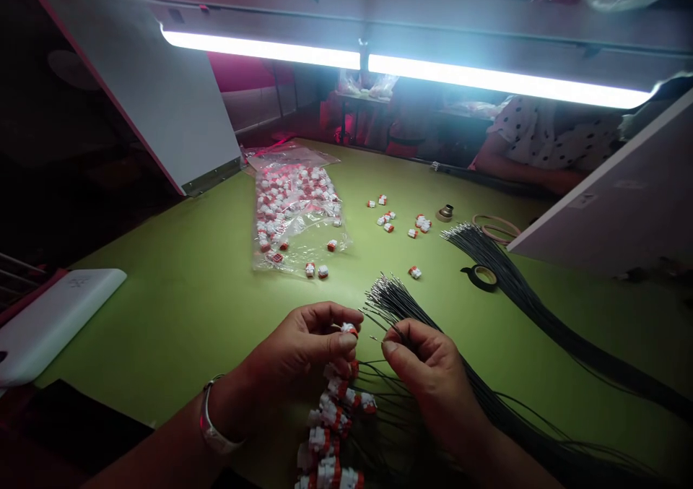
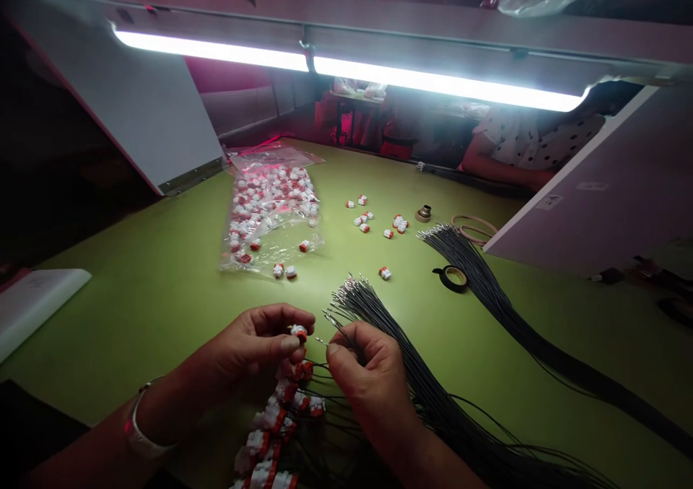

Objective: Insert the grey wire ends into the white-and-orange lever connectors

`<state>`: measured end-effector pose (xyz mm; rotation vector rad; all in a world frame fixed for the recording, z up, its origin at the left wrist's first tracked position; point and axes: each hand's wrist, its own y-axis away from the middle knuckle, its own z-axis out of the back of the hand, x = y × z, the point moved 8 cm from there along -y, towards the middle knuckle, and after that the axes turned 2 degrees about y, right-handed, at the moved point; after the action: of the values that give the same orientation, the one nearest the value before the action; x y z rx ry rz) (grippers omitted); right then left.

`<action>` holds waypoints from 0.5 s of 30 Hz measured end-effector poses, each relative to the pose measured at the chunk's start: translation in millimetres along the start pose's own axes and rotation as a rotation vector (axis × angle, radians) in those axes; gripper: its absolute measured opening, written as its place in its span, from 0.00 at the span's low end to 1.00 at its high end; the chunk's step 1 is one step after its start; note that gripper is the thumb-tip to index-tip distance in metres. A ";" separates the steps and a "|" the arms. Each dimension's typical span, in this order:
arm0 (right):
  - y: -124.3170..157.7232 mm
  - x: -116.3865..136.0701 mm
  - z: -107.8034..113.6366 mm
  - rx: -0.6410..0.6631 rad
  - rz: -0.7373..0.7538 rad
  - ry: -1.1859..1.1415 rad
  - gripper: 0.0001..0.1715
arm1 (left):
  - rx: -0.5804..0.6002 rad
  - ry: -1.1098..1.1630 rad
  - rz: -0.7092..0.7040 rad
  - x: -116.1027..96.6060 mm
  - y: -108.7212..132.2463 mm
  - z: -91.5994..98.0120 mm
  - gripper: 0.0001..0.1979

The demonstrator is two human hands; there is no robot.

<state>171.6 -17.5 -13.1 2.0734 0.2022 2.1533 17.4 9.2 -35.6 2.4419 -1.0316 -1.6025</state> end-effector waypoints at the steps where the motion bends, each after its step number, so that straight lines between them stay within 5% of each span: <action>1: 0.8 0.7 -1.0 0.005 0.000 0.015 0.10 | 0.014 0.041 0.031 2.3 0.4 -1.8 0.17; 15: 9.1 9.2 -7.4 0.031 0.139 0.155 0.09 | -0.025 0.180 0.092 10.2 3.1 -7.2 0.10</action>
<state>163.8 -24.6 -2.5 1.9920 0.1123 2.4089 24.3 -1.0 -39.3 2.4299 -1.0702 -1.3329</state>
